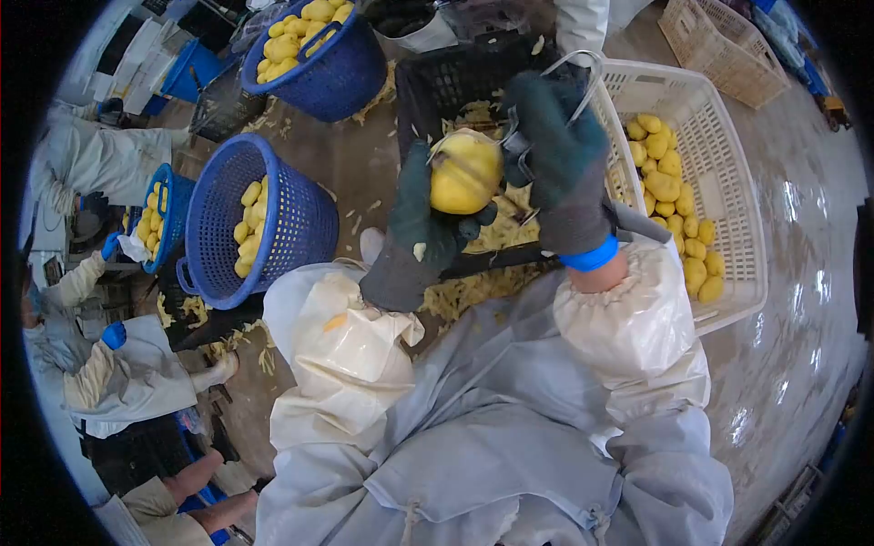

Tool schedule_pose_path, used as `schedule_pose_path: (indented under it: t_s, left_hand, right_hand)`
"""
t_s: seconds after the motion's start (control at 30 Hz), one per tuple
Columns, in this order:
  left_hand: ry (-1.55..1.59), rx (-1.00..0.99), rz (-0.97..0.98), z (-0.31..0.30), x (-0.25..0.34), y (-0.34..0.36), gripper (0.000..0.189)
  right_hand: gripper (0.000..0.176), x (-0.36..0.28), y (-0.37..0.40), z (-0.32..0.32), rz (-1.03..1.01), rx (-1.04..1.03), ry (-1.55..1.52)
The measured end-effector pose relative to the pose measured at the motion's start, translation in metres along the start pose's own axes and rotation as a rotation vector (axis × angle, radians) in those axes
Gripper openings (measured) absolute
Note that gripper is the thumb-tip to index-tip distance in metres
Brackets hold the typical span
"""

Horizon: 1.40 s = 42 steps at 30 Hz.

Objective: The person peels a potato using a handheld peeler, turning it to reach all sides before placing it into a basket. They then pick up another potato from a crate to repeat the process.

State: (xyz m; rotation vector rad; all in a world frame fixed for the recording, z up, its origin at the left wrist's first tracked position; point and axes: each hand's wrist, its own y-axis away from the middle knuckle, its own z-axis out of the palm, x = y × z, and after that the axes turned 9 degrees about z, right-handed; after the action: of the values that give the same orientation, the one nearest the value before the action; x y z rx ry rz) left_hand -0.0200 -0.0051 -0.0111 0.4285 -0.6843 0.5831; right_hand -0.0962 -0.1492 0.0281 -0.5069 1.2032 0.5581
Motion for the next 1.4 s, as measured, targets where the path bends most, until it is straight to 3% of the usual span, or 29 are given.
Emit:
schedule_pose_path:
  t_s: [0.03,0.07,0.1,0.17,0.2,0.3,0.33,0.37,0.43,0.5,0.57,0.63,0.67,0.77,0.8,0.83,0.93,1.0,1.1,1.13,1.17,1.2,1.27,1.3,1.33,1.37,1.4]
  left_hand:
    - [-0.053,0.094,0.074,0.006,-0.005,0.001,0.057]
    - [-0.110,0.218,0.134,0.019,-0.004,0.005,0.057]
    - [-0.110,0.220,0.135,0.013,-0.004,0.002,0.057]
    - [0.090,-0.044,-0.029,-0.004,-0.001,-0.004,0.057]
    - [0.087,-0.049,-0.029,-0.005,0.003,-0.004,0.057]
    - [0.061,-0.156,-0.043,-0.003,0.002,-0.004,0.058]
    - [0.156,-0.068,-0.062,-0.002,-0.004,-0.006,0.056]
    - [0.248,0.020,-0.082,-0.002,-0.007,-0.007,0.054]
    - [0.253,-0.006,-0.137,-0.004,-0.003,-0.005,0.055]
    - [0.264,-0.066,-0.227,-0.004,0.005,-0.004,0.058]
    - [0.299,-0.097,-0.210,0.005,0.007,-0.003,0.058]
    - [0.284,0.147,-0.138,0.017,0.004,-0.004,0.056]
    - [0.287,0.151,-0.143,0.013,0.002,-0.003,0.056]
    - [0.436,0.071,-0.223,-0.002,-0.002,-0.005,0.052]
    - [0.327,0.031,-0.199,-0.002,-0.001,-0.006,0.050]
    - [0.219,-0.009,-0.173,-0.002,0.000,-0.008,0.049]
    - [0.178,0.088,-0.182,0.020,0.010,-0.005,0.049]
    - [0.206,0.162,-0.200,0.017,0.005,-0.004,0.050]
    - [0.377,0.060,-0.207,0.004,-0.003,-0.001,0.051]
    - [0.256,0.140,-0.128,0.012,-0.004,0.001,0.051]
    - [0.139,0.220,-0.047,0.017,-0.005,0.002,0.050]
    - [0.294,-0.001,-0.222,-0.006,-0.002,-0.005,0.048]
    - [0.369,-0.009,-0.245,0.000,0.005,-0.005,0.047]
    - [0.453,-0.006,-0.269,0.002,0.005,-0.005,0.048]
    - [0.459,0.000,-0.275,-0.005,-0.001,-0.006,0.048]
    - [0.495,-0.162,-0.251,-0.014,-0.009,-0.008,0.048]
    - [0.525,-0.328,-0.224,-0.023,-0.015,-0.011,0.049]
  right_hand:
    - [0.028,0.001,0.002,0.004,0.002,0.006,0.082]
    - [0.034,-0.002,-0.001,-0.002,0.094,0.006,0.096]
    - [0.034,0.014,-0.017,-0.014,0.095,0.005,0.096]
    - [0.034,0.058,-0.055,-0.044,-0.420,0.201,0.351]
    - [0.036,0.045,-0.059,-0.051,-0.039,0.189,0.070]
    - [0.033,0.012,-0.028,-0.034,-0.046,0.076,0.253]
    - [0.017,0.016,-0.020,-0.016,-0.220,0.070,0.028]
    - [0.013,0.004,-0.011,-0.009,0.103,0.046,0.018]
    - [0.021,0.016,-0.015,-0.008,0.012,0.045,0.085]
    - [0.023,0.045,-0.049,-0.030,0.002,0.187,-0.153]
    - [0.022,0.019,-0.041,-0.028,0.059,0.195,-0.248]
    - [0.024,0.009,-0.017,-0.013,0.039,0.076,-0.111]
    - [0.022,0.011,-0.009,-0.009,-0.207,0.014,0.251]
    - [0.018,0.024,-0.017,-0.011,-0.018,0.007,0.068]
    - [0.019,0.054,-0.044,-0.030,0.000,0.052,0.025]
    - [0.019,0.044,-0.044,-0.031,-0.005,0.045,0.026]
    - [0.021,0.009,-0.028,-0.022,0.019,0.112,-0.176]
    - [0.021,0.011,-0.011,-0.006,-0.020,0.024,0.021]
    - [0.026,0.023,-0.015,-0.002,0.009,0.077,0.120]
    - [0.027,0.031,-0.027,-0.012,0.093,0.103,-0.057]
    - [0.025,0.036,-0.042,-0.015,-0.006,0.215,-0.092]
    - [0.024,0.037,-0.047,-0.029,0.008,0.170,-0.126]
    - [0.022,0.021,-0.041,-0.029,0.015,0.129,-0.162]
    - [0.017,0.017,-0.027,-0.023,-0.079,0.083,-0.026]
    - [0.023,0.015,-0.016,-0.017,-0.167,0.039,0.111]
    - [0.025,0.017,-0.011,-0.012,-0.150,-0.010,0.240]
    - [0.024,0.019,-0.013,-0.015,0.027,-0.023,0.160]
